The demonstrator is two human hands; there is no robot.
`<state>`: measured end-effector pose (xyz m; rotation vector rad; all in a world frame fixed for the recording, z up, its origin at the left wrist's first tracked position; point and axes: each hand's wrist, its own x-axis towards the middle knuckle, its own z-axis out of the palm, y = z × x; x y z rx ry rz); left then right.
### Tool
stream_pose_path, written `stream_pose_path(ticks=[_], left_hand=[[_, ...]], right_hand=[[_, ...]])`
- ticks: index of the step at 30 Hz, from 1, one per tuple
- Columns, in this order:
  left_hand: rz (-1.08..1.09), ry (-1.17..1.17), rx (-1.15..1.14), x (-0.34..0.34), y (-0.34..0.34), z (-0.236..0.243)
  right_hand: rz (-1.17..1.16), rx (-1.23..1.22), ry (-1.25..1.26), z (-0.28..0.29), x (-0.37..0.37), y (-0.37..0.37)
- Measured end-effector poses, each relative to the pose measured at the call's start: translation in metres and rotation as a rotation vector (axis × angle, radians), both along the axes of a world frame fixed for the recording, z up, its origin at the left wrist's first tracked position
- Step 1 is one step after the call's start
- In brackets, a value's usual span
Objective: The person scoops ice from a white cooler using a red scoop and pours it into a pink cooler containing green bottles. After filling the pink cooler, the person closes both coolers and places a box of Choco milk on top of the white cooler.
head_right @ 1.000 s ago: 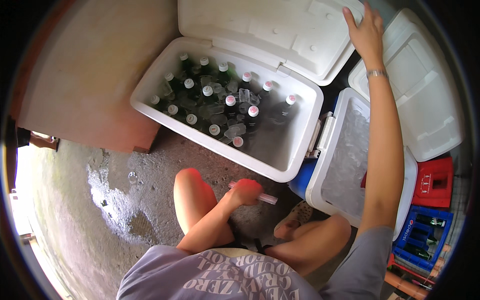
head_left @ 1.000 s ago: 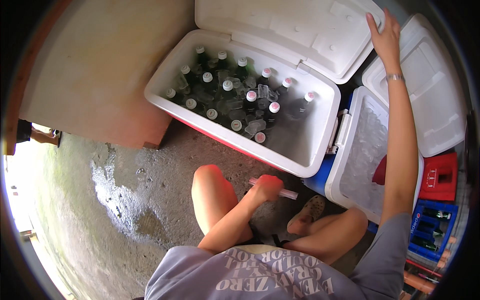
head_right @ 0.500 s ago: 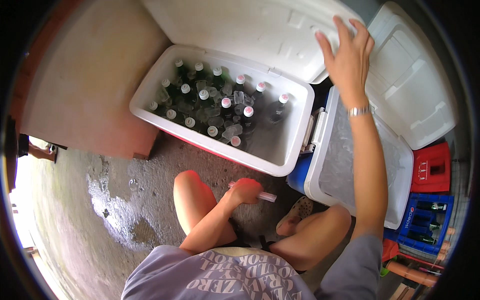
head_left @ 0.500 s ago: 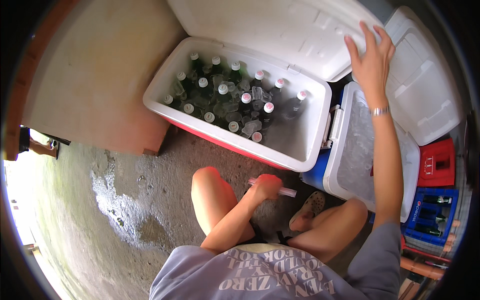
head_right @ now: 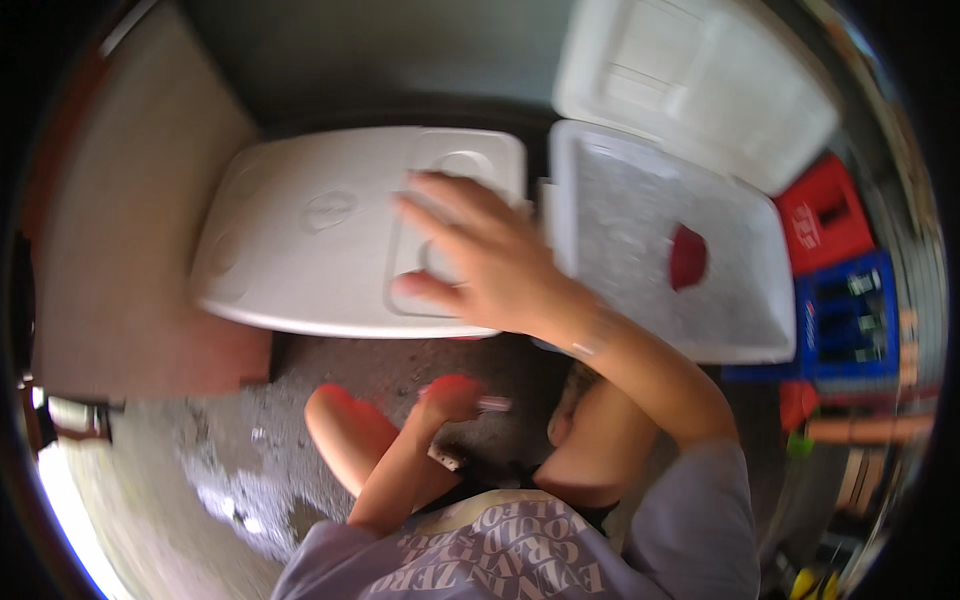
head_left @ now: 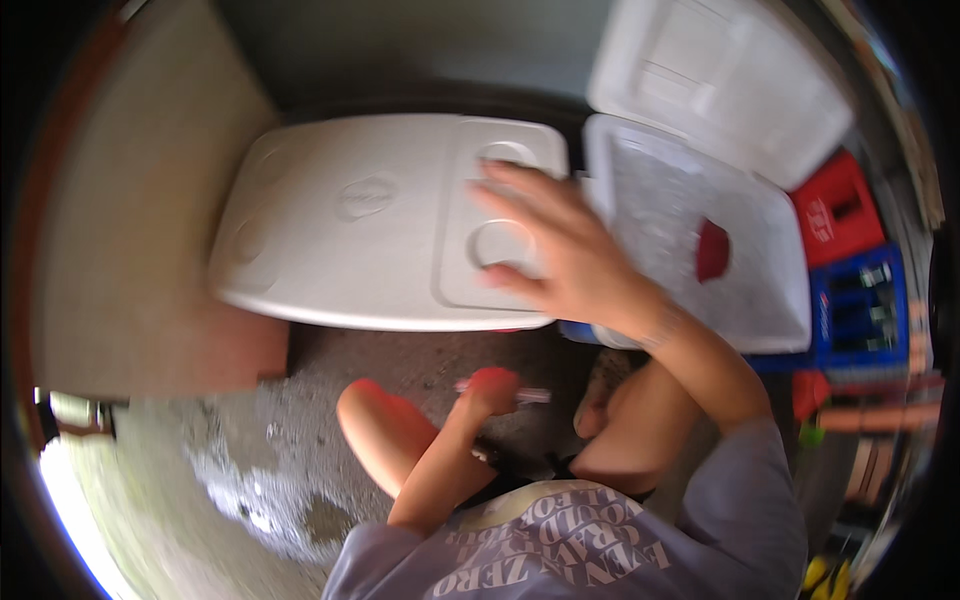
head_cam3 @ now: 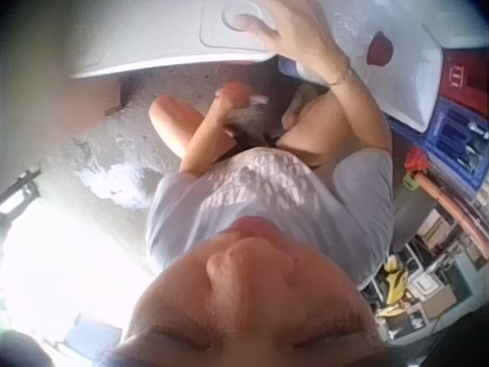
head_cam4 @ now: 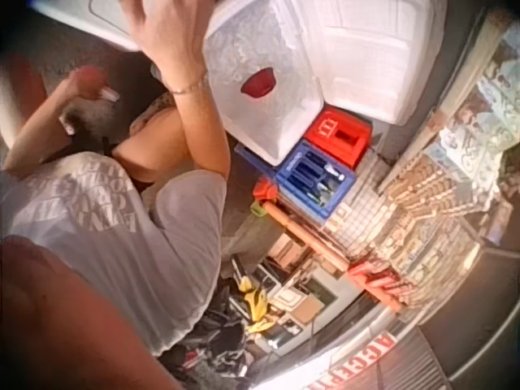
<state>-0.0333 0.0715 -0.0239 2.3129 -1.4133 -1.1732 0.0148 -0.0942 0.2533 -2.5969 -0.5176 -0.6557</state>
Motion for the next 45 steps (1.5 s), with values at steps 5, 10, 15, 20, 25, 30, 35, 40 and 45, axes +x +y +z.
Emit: stream_pose_path(ticks=[5,10,15,20,25,30,35,40,45], left_hand=[[-0.089,0.034,-0.088,0.001,-0.024,0.021],[-0.085,0.046,-0.058,0.012,-0.018,0.017],[-0.071,0.034,-0.075,0.012,-0.015,0.015],[-0.124,0.050,-0.096,0.012,-0.030,0.005],[-0.099,0.062,-0.082,0.020,-0.027,0.003],[-0.102,0.049,-0.040,0.020,-0.027,0.001],[-0.139,0.045,-0.073,0.018,-0.034,0.003],[-0.132,0.041,-0.012,0.025,-0.029,-0.007],[-0.167,0.096,0.018,0.016,-0.048,-0.015]], right_hand=[[0.190,-0.174,0.280,-0.148,0.012,0.010],[0.218,-0.061,0.299,-0.129,0.010,0.003],[-0.063,0.022,0.105,-0.109,0.007,-0.100],[-1.386,-0.424,-0.061,-0.143,-0.098,-0.312],[-1.519,0.109,0.716,-0.197,-0.181,-0.350],[-1.565,-0.078,0.623,-0.206,-0.195,-0.358],[-1.783,0.190,0.279,-0.165,-0.207,-0.359],[-1.086,-0.143,0.197,-0.088,-0.122,-0.230],[-0.985,-0.393,0.315,-0.165,-0.136,-0.281]])
